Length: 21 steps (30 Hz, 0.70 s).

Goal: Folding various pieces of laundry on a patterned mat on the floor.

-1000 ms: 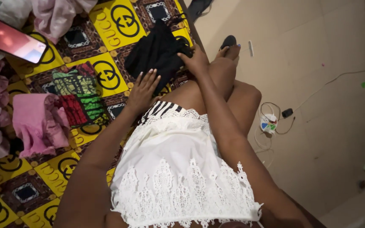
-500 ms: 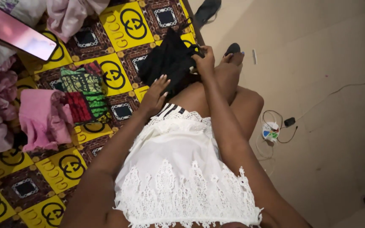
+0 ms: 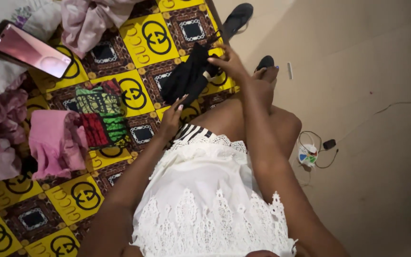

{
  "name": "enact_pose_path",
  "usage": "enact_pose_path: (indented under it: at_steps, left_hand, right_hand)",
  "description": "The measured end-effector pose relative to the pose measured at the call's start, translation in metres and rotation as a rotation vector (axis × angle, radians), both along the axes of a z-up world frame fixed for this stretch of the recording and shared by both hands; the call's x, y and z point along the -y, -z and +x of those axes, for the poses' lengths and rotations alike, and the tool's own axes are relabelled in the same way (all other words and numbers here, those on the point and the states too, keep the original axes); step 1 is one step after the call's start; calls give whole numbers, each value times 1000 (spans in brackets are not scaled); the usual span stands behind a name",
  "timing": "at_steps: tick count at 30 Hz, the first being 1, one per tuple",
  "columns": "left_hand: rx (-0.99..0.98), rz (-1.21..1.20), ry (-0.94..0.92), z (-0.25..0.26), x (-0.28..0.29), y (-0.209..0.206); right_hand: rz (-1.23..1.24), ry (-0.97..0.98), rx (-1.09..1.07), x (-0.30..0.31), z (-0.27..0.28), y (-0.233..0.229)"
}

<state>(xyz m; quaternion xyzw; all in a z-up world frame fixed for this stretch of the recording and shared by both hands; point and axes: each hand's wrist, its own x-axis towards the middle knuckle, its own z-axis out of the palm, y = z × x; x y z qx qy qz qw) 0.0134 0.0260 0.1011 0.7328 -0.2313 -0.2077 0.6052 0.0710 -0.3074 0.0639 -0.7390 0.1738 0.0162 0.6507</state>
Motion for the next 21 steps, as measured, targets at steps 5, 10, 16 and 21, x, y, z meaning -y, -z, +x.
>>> enact_pose_path:
  at_steps: [5, 10, 16, 21]
  left_hand:
    - [-109, -63, -61, 6, 2, 9]
    - [-301, 6, -145, 5, -5, 38]
    - [153, 135, -137, -2, -24, 137]
    - [397, 284, -68, 2, -23, 110]
  right_hand:
    - [9, -214, -65, 5, 4, -61]
    - [-23, -511, -22, -2, 7, -66]
    - [329, -480, -233, 13, -3, -77]
    - [39, -430, -30, 27, 9, -2]
